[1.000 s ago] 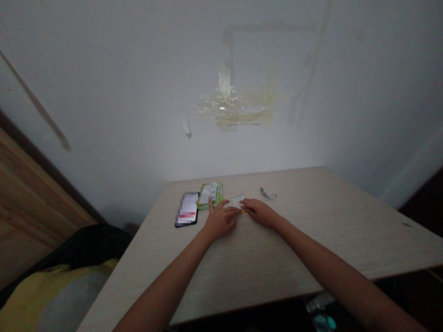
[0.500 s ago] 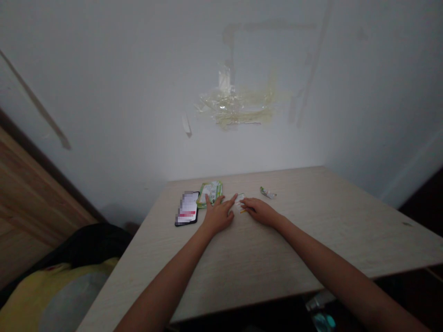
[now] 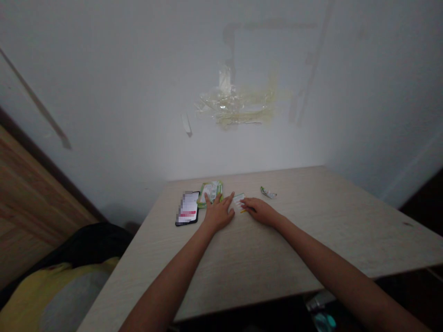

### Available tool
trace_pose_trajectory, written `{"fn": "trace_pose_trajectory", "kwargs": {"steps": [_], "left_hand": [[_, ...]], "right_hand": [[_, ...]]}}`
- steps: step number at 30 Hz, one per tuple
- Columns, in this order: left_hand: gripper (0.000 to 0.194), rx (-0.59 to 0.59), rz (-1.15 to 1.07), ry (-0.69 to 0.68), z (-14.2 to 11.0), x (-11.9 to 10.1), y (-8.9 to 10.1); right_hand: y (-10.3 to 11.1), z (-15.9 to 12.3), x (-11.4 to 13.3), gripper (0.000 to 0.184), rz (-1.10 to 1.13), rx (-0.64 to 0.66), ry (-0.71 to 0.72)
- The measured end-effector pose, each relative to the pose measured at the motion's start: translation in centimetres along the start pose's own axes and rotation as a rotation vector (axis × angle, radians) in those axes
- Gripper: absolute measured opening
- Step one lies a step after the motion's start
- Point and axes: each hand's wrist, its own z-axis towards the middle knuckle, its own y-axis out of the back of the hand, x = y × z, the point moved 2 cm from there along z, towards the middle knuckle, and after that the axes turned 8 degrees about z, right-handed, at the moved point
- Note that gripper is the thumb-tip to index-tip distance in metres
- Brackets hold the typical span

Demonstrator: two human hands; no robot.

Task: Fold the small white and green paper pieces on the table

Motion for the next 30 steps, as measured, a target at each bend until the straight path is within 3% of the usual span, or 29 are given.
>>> {"fn": "trace_pose_trajectory", "kwargs": {"steps": [12,21,30], "left_hand": [[0.046,-0.100,-0.019,-0.079,-0.4,-0.1,0.2],[0.038,-0.040,-0.042,-0.041,-0.1,0.3,0.0],[0.032,-0.074,-0.025,-0.075,-0.5,0.2,0.9]], "right_hand": [[0.1,-0.1,-0.2,0.032,0.040,-0.007,-0.019],[0.0,0.0,-0.1,0.035,0.032,-0.002,-0.041],[-0.1,0.0,-0.5,0.028,0.055,-0.004,-0.029]]}}
